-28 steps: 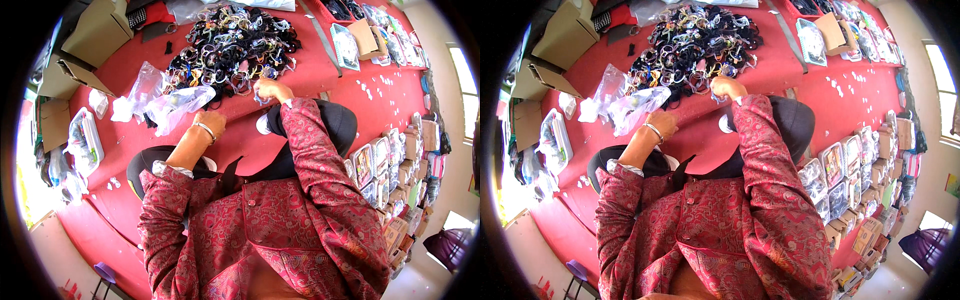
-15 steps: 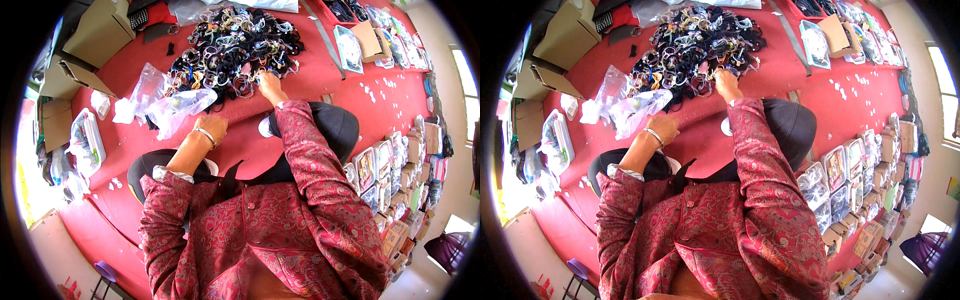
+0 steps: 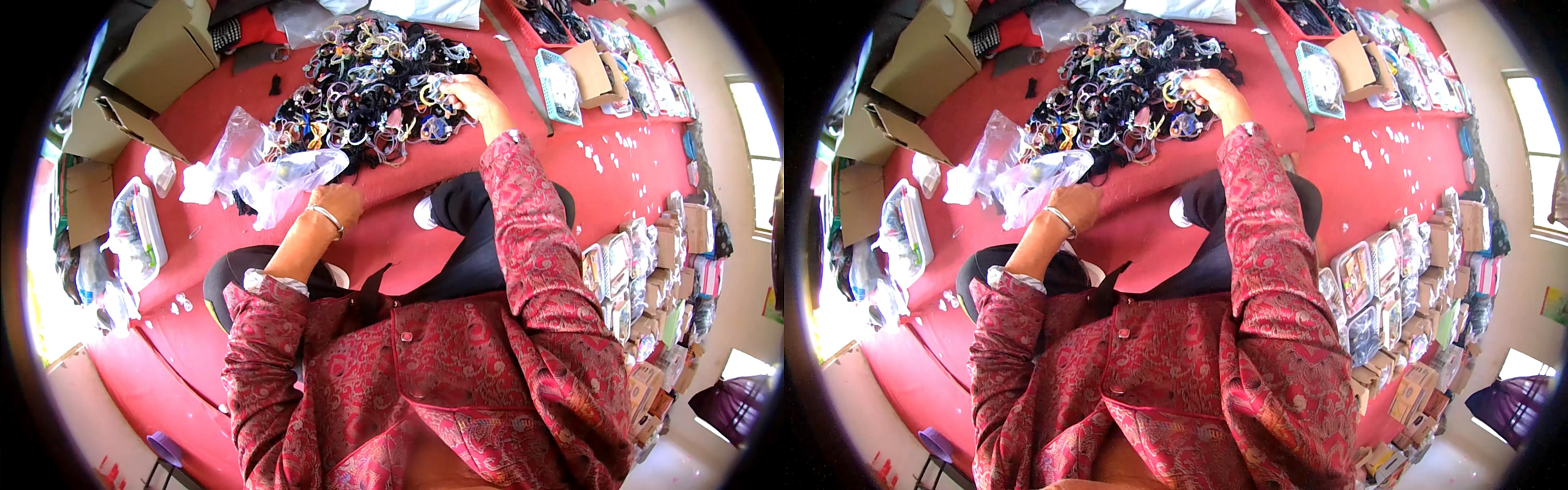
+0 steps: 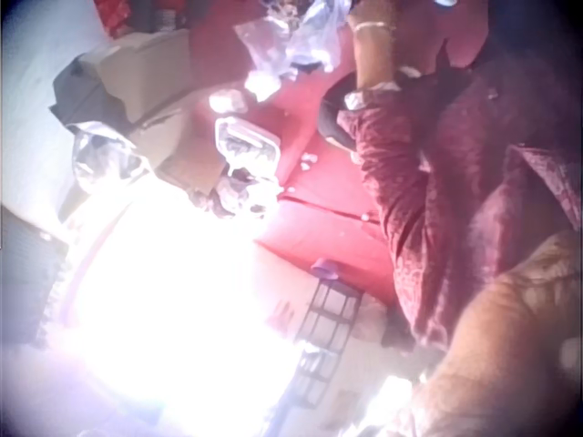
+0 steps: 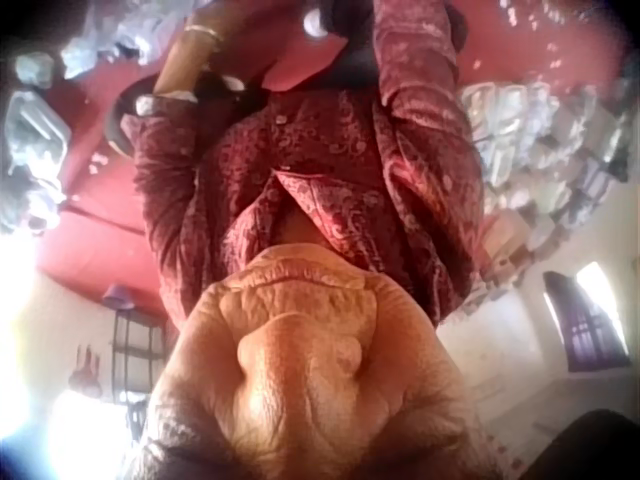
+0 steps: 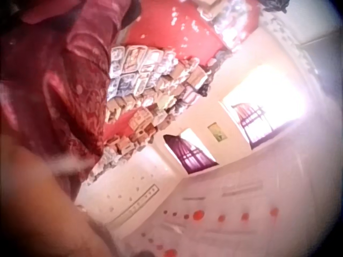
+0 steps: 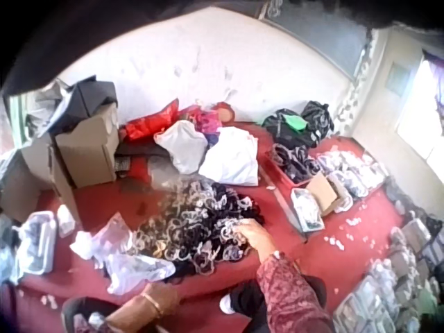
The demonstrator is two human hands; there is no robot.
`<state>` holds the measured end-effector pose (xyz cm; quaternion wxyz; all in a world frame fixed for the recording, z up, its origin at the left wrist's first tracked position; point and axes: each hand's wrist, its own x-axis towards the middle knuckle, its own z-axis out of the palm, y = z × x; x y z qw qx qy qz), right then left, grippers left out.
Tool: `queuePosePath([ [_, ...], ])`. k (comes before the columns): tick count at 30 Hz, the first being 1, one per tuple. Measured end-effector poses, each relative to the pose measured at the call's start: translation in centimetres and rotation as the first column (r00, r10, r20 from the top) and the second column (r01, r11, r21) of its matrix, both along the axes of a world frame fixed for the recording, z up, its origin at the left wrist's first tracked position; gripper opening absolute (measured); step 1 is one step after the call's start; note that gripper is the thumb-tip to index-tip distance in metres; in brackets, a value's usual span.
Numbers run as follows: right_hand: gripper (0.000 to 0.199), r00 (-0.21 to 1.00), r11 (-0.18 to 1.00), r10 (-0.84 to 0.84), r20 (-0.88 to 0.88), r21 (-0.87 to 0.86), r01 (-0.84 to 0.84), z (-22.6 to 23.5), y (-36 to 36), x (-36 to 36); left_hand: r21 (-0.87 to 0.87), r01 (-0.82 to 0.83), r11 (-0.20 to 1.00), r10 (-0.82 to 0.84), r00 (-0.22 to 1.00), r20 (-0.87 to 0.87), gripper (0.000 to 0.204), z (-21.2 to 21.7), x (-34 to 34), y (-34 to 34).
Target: The person sits cross-legged on a red floor and sorts through a large pile of hair ties and accessories. They pick up individual items, separate them, and place them into clear plastic bags.
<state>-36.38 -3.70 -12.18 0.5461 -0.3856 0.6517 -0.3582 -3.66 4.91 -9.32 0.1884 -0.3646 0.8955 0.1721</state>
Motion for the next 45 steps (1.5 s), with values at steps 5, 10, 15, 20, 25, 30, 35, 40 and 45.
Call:
queuePosePath([
  [5,0.013,0.935,0.985,0.173,0.310,-0.062,-0.162,5.3,0.4,4.0,0.136,-0.301,0.944,0.303,0.629,-0.716,0.031,0.2,-0.2,-2.6],
  [10,0.014,0.819,0.923,0.384,0.426,-0.143,-0.359,9.1,2.6,9.8,0.913,-0.084,0.399,0.917,0.052,-0.396,0.047,2.7,0.1,-3.7],
  [15,0.008,0.901,0.905,0.423,0.097,-0.102,-0.414,10.6,5.3,14.6,0.953,0.231,0.194,0.979,0.021,-0.205,0.029,3.8,0.3,-2.9],
  [20,0.013,0.872,0.855,0.478,-0.106,-0.174,-0.489,9.8,5.1,16.0,0.964,0.028,0.264,0.964,-0.048,-0.262,0.019,2.7,0.5,-3.2],
  [25,0.015,0.894,0.883,0.439,0.093,-0.229,-0.410,10.0,4.2,15.6,0.891,-0.134,0.433,0.891,-0.087,-0.446,0.018,3.0,0.6,-3.9],
  [30,0.015,0.906,0.910,0.363,0.215,-0.288,-0.297,10.0,3.8,13.9,0.866,-0.117,0.486,0.864,-0.083,-0.496,0.024,3.7,0.4,-4.0],
  [35,0.014,0.915,0.849,0.265,-0.304,-0.377,-0.371,2.8,1.8,9.1,0.908,-0.121,0.400,0.896,-0.155,-0.416,0.027,4.3,0.9,-4.1],
  [40,0.018,0.490,0.709,0.254,-0.834,-0.185,-0.681,-6.1,3.8,6.2,0.911,-0.117,0.396,0.896,-0.169,-0.411,0.023,4.1,0.5,-4.5],
  [45,0.028,0.273,0.698,0.439,-0.856,0.134,-0.703,-7.6,7.6,10.3,0.913,-0.170,0.371,0.897,-0.190,-0.400,0.020,3.1,1.6,-4.6],
])
